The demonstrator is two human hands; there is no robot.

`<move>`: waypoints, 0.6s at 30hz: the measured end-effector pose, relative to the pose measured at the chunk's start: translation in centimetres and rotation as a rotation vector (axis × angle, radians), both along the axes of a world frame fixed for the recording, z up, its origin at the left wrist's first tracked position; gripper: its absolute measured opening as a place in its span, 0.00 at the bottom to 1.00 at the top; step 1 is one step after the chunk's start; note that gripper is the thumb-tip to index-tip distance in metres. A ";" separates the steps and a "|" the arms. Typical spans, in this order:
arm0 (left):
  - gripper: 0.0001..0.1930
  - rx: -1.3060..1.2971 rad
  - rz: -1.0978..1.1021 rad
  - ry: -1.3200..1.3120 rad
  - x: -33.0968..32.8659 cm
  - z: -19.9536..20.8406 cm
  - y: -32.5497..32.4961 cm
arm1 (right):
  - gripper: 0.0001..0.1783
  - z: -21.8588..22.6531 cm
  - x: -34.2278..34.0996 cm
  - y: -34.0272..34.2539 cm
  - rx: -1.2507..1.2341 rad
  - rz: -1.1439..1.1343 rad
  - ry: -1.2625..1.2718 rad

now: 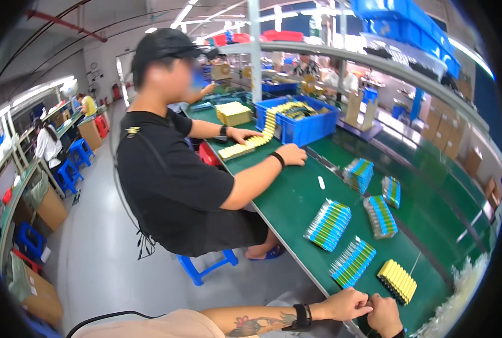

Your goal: The person picks up a stack of blue and green items, places them on a plastic sheet, and folds the sheet over them before repeating the process with a stack of yellow items.

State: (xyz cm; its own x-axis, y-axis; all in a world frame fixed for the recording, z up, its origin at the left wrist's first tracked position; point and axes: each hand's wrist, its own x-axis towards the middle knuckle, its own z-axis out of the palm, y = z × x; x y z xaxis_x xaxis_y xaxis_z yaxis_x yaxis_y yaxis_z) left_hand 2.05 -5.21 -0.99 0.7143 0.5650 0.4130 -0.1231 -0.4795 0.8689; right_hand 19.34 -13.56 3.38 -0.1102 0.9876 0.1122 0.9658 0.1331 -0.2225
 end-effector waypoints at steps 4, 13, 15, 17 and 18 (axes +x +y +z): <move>0.19 0.041 0.075 -0.034 -0.4 -1.1 -0.4 | 0.15 3.4 -4.0 -0.9 -0.243 -0.091 -0.065; 0.18 -0.009 0.046 0.312 -1.4 0.0 -1.0 | 0.10 2.1 -3.4 -1.1 -0.087 0.031 -0.085; 0.14 -0.003 0.091 0.113 -1.2 -0.8 -1.5 | 0.11 1.7 -3.8 -1.5 -0.046 -0.025 -0.089; 0.21 0.001 0.129 -0.085 -1.0 -1.2 -1.6 | 0.12 1.0 -3.8 -1.8 -0.008 -0.087 -0.091; 0.21 0.003 0.129 -0.091 -1.0 -1.2 -1.6 | 0.12 0.5 -3.6 -1.8 0.006 -0.140 -0.085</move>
State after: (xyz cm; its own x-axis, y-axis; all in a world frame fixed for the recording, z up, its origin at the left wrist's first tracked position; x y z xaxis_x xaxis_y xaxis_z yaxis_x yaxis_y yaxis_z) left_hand 1.06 -6.78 -2.19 0.5951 0.6484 0.4749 -0.1388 -0.4991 0.8554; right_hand 15.70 -15.36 3.90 0.0193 0.9933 0.1142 0.9904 -0.0034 -0.1383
